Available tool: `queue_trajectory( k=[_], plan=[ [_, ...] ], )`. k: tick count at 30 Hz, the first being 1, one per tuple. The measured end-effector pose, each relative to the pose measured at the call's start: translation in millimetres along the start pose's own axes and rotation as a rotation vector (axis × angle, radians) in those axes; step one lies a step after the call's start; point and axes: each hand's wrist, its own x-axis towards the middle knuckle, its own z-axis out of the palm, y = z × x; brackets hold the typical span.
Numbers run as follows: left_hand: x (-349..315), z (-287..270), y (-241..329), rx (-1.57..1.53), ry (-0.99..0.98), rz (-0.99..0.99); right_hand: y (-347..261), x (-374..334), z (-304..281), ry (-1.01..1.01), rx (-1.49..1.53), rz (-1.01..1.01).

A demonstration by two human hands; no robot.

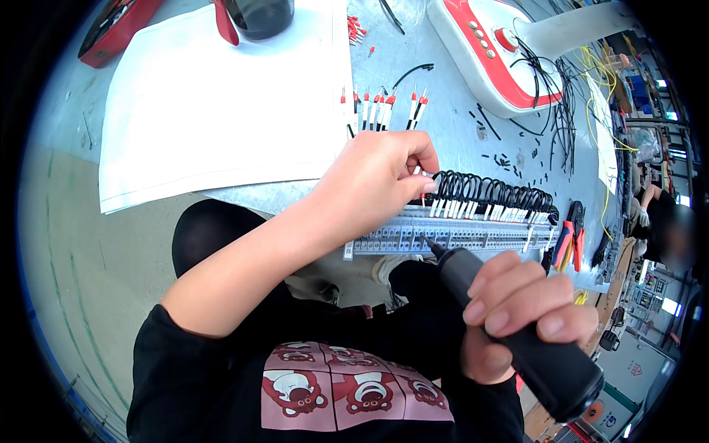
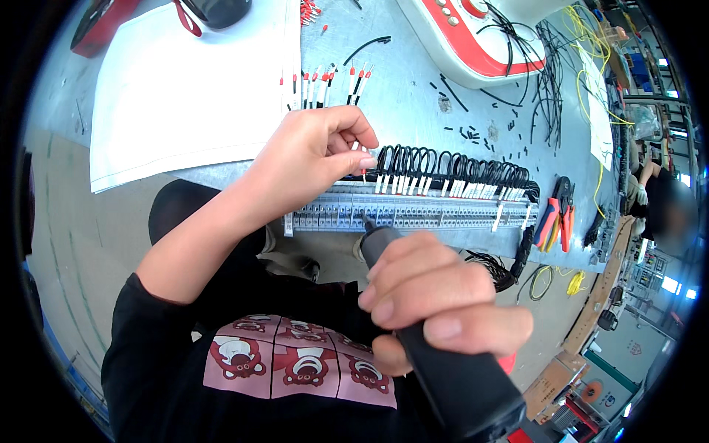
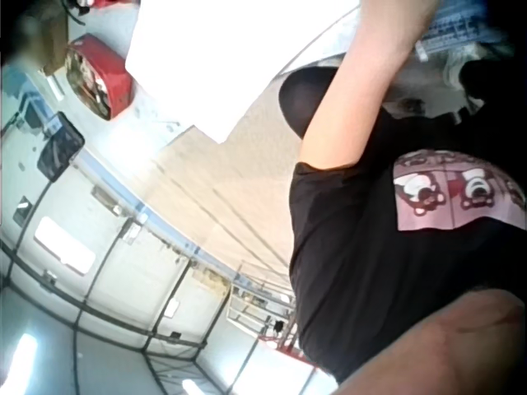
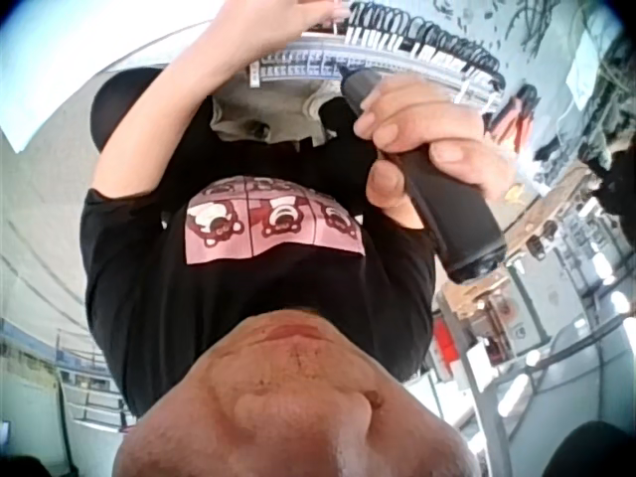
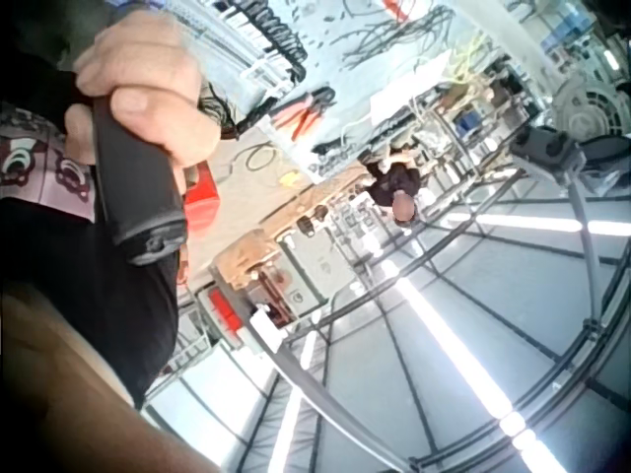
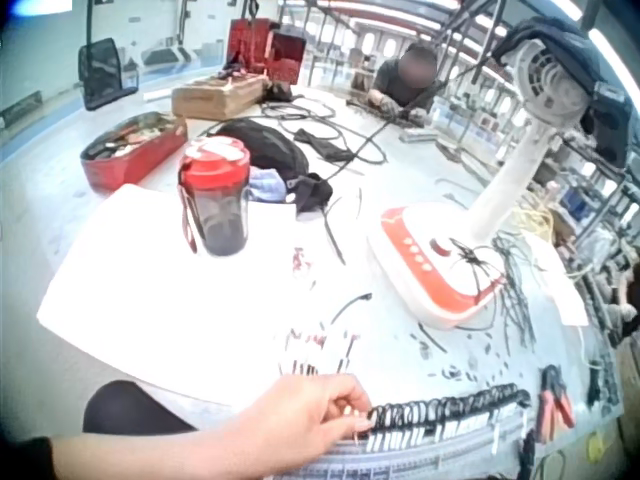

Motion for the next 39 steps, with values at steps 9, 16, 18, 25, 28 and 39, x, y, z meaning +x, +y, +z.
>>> queue_trajectory(
  k=[9, 16, 18, 25, 28, 39],
  plan=[
    [-3, -4, 5, 0.104, -0.064, 0.035, 7, 2, 0, 0.046, -0.04, -0.048],
    [1, -9, 9, 0.075, -0.143, 0.031, 9, 2, 0, 0.1, -0.028, -0.063],
    [2, -12, 10, 0.077, -0.182, 0.014, 10, 3, 1, 0.104, -0.027, -0.067],
    [1, -8, 4, 0.156, -0.193, 0.082, 11, 7, -1, 0.085, -0.004, -0.041],
    [2, -7, 3, 0.154, -0.201, 0.103, 10, 7, 1, 0.095, -0.004, -0.039],
    [3, -11, 1, 0.082, -0.248, 0.06, 8, 7, 2, 0.09, -0.039, 0.004]
  ],
)
